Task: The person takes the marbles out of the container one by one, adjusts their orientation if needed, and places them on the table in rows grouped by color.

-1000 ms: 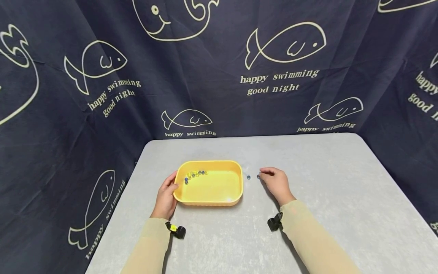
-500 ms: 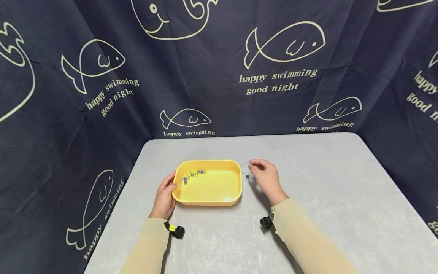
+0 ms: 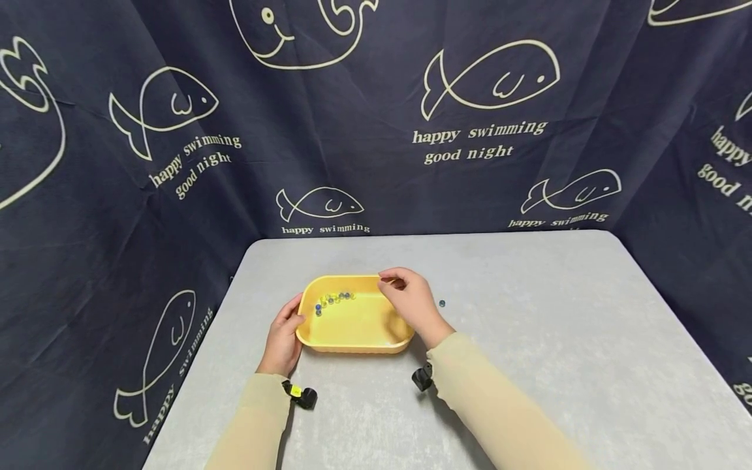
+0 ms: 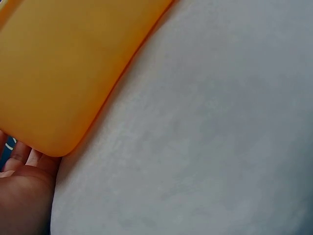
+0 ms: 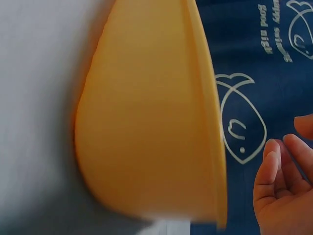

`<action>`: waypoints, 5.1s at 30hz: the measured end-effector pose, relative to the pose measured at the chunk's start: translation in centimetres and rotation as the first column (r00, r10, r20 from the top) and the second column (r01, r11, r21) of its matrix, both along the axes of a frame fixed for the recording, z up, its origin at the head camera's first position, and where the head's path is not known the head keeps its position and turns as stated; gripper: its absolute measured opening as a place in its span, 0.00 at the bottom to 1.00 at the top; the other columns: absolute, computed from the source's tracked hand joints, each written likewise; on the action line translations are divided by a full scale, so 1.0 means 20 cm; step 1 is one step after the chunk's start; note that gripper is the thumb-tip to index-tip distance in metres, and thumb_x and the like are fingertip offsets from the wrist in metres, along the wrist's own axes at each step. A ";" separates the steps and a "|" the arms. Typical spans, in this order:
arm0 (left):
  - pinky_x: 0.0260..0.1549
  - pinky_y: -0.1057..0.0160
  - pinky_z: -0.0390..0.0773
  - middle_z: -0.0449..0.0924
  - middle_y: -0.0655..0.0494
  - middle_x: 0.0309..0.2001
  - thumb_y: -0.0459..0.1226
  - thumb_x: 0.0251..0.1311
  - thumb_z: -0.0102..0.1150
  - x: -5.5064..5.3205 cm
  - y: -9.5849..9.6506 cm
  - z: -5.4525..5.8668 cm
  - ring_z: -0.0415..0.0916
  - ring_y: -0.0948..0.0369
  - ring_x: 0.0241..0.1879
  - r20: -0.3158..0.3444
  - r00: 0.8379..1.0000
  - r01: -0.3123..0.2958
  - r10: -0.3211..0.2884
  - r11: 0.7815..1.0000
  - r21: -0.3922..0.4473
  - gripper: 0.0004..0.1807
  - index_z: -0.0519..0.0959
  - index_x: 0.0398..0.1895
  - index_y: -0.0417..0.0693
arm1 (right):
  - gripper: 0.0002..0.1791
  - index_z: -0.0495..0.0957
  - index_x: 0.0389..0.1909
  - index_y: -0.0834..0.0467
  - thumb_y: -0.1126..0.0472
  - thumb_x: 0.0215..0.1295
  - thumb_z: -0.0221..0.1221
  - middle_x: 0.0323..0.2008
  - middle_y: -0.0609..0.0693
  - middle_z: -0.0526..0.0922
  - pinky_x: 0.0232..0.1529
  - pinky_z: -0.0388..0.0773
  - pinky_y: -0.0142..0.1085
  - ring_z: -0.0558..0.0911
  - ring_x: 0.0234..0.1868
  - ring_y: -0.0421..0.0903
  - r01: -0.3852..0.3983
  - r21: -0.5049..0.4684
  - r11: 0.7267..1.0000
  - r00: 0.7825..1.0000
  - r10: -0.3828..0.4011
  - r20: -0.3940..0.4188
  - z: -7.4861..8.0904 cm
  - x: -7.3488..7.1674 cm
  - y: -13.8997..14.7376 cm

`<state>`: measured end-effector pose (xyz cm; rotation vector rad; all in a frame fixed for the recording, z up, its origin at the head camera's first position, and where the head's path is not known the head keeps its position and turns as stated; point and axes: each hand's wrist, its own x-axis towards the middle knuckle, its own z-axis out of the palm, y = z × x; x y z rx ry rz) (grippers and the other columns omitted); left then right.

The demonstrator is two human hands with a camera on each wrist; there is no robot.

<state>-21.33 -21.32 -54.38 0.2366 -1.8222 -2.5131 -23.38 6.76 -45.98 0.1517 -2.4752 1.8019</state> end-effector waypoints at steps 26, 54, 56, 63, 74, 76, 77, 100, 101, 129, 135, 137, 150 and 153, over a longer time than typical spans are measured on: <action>0.70 0.59 0.66 0.59 0.46 0.77 0.21 0.69 0.43 -0.01 -0.02 -0.01 0.57 0.56 0.76 -0.037 0.999 0.015 -0.014 1.000 0.023 0.31 0.64 0.76 0.38 | 0.17 0.84 0.56 0.60 0.60 0.69 0.64 0.50 0.49 0.86 0.52 0.80 0.42 0.82 0.50 0.48 -0.132 0.222 0.966 0.987 0.107 0.119 -0.10 -0.13 -0.37; 0.70 0.61 0.66 0.60 0.47 0.77 0.21 0.68 0.43 -0.02 -0.01 -0.01 0.57 0.57 0.76 -0.025 1.000 -0.010 0.011 1.000 0.025 0.32 0.65 0.76 0.38 | 0.23 0.81 0.61 0.62 0.59 0.68 0.64 0.62 0.56 0.81 0.71 0.68 0.44 0.75 0.68 0.54 -0.279 0.336 0.900 0.960 0.248 0.132 -0.23 -0.22 -0.36; 0.70 0.61 0.66 0.60 0.47 0.77 0.21 0.68 0.43 -0.02 -0.01 -0.01 0.57 0.57 0.76 -0.024 1.000 -0.004 0.005 1.000 0.025 0.32 0.65 0.76 0.38 | 0.22 0.82 0.61 0.62 0.59 0.68 0.63 0.61 0.56 0.81 0.71 0.67 0.43 0.75 0.68 0.53 -0.283 0.365 0.887 0.959 0.251 0.134 -0.23 -0.22 -0.36; 0.70 0.60 0.65 0.59 0.48 0.77 0.21 0.69 0.43 -0.01 -0.01 -0.01 0.57 0.58 0.76 -0.018 1.000 -0.001 0.001 1.000 -0.004 0.31 0.65 0.76 0.40 | 0.22 0.81 0.60 0.65 0.61 0.68 0.63 0.59 0.59 0.81 0.70 0.68 0.44 0.76 0.66 0.55 -0.318 0.424 0.848 0.948 0.285 0.140 -0.22 -0.21 -0.36; 0.69 0.61 0.66 0.59 0.48 0.77 0.22 0.69 0.43 -0.01 0.00 -0.01 0.57 0.57 0.76 -0.018 1.000 -0.007 0.006 1.000 -0.005 0.31 0.65 0.76 0.40 | 0.20 0.82 0.59 0.65 0.66 0.67 0.62 0.58 0.58 0.82 0.70 0.69 0.43 0.77 0.64 0.55 -0.307 0.456 0.835 0.951 0.278 0.132 -0.22 -0.21 -0.35; 0.70 0.61 0.66 0.59 0.48 0.77 0.22 0.69 0.43 -0.01 0.00 -0.01 0.57 0.57 0.76 -0.016 1.000 -0.004 0.004 1.000 -0.002 0.31 0.65 0.76 0.40 | 0.19 0.83 0.58 0.65 0.68 0.66 0.62 0.57 0.57 0.82 0.69 0.70 0.44 0.77 0.63 0.54 -0.295 0.448 0.844 0.955 0.262 0.137 -0.22 -0.20 -0.35; 0.70 0.61 0.66 0.59 0.48 0.77 0.22 0.69 0.43 -0.01 -0.01 -0.01 0.57 0.58 0.76 -0.016 1.000 -0.002 0.002 1.000 0.001 0.31 0.65 0.76 0.40 | 0.19 0.83 0.57 0.64 0.69 0.66 0.62 0.57 0.57 0.83 0.68 0.71 0.44 0.78 0.63 0.54 -0.291 0.441 0.849 0.957 0.254 0.142 -0.22 -0.20 -0.35; 0.70 0.60 0.66 0.60 0.46 0.77 0.21 0.68 0.44 -0.02 -0.02 -0.03 0.57 0.55 0.76 -0.040 0.999 0.004 -0.003 1.000 0.027 0.32 0.64 0.76 0.37 | 0.21 0.85 0.57 0.62 0.74 0.64 0.59 0.57 0.55 0.83 0.68 0.71 0.42 0.78 0.64 0.53 -0.295 0.494 0.818 0.956 0.250 0.156 -0.22 -0.21 -0.37; 0.70 0.60 0.66 0.60 0.46 0.77 0.21 0.68 0.43 -0.02 -0.02 -0.03 0.57 0.56 0.76 -0.040 0.999 0.004 -0.003 1.000 0.027 0.32 0.64 0.76 0.37 | 0.21 0.84 0.57 0.61 0.74 0.64 0.59 0.58 0.55 0.83 0.69 0.70 0.42 0.77 0.64 0.52 -0.297 0.500 0.813 0.955 0.250 0.161 -0.23 -0.21 -0.38; 0.71 0.58 0.64 0.60 0.45 0.77 0.20 0.68 0.42 0.00 -0.02 -0.03 0.57 0.55 0.76 -0.046 0.999 0.008 -0.006 1.000 0.027 0.31 0.64 0.76 0.37 | 0.14 0.86 0.49 0.58 0.65 0.62 0.69 0.38 0.48 0.80 0.51 0.78 0.39 0.77 0.41 0.45 -0.363 0.591 0.720 0.922 0.370 0.116 -0.25 -0.21 -0.44; 0.71 0.58 0.64 0.60 0.46 0.77 0.21 0.69 0.42 0.00 -0.02 -0.03 0.57 0.56 0.76 -0.047 0.999 0.012 -0.011 1.000 0.007 0.31 0.65 0.76 0.38 | 0.08 0.80 0.30 0.52 0.63 0.61 0.71 0.32 0.45 0.78 0.48 0.76 0.37 0.75 0.38 0.44 -0.354 0.605 0.713 0.929 0.342 0.141 -0.25 -0.21 -0.45; 0.71 0.58 0.64 0.60 0.47 0.77 0.21 0.69 0.42 0.00 -0.02 -0.03 0.57 0.57 0.76 -0.043 0.999 0.010 -0.010 1.000 0.006 0.31 0.65 0.76 0.39 | 0.11 0.78 0.27 0.51 0.63 0.60 0.72 0.31 0.44 0.78 0.46 0.76 0.36 0.75 0.37 0.44 -0.358 0.599 0.717 0.929 0.335 0.155 -0.26 -0.21 -0.45; 0.70 0.58 0.65 0.60 0.46 0.77 0.22 0.69 0.43 -0.01 -0.01 -0.03 0.57 0.55 0.76 -0.038 0.999 0.005 -0.005 1.000 -0.001 0.31 0.65 0.76 0.39 | 0.05 0.84 0.30 0.56 0.69 0.59 0.70 0.31 0.45 0.83 0.42 0.78 0.34 0.77 0.34 0.41 -0.340 0.364 0.867 0.940 0.307 0.145 -0.24 -0.21 -0.41; 0.70 0.59 0.66 0.60 0.46 0.77 0.22 0.68 0.44 -0.02 -0.02 -0.03 0.57 0.54 0.76 -0.039 0.999 0.003 -0.003 1.000 0.002 0.32 0.65 0.76 0.38 | 0.04 0.85 0.32 0.58 0.70 0.60 0.68 0.32 0.46 0.84 0.39 0.78 0.32 0.77 0.32 0.40 -0.344 0.310 0.886 0.938 0.309 0.157 -0.22 -0.20 -0.41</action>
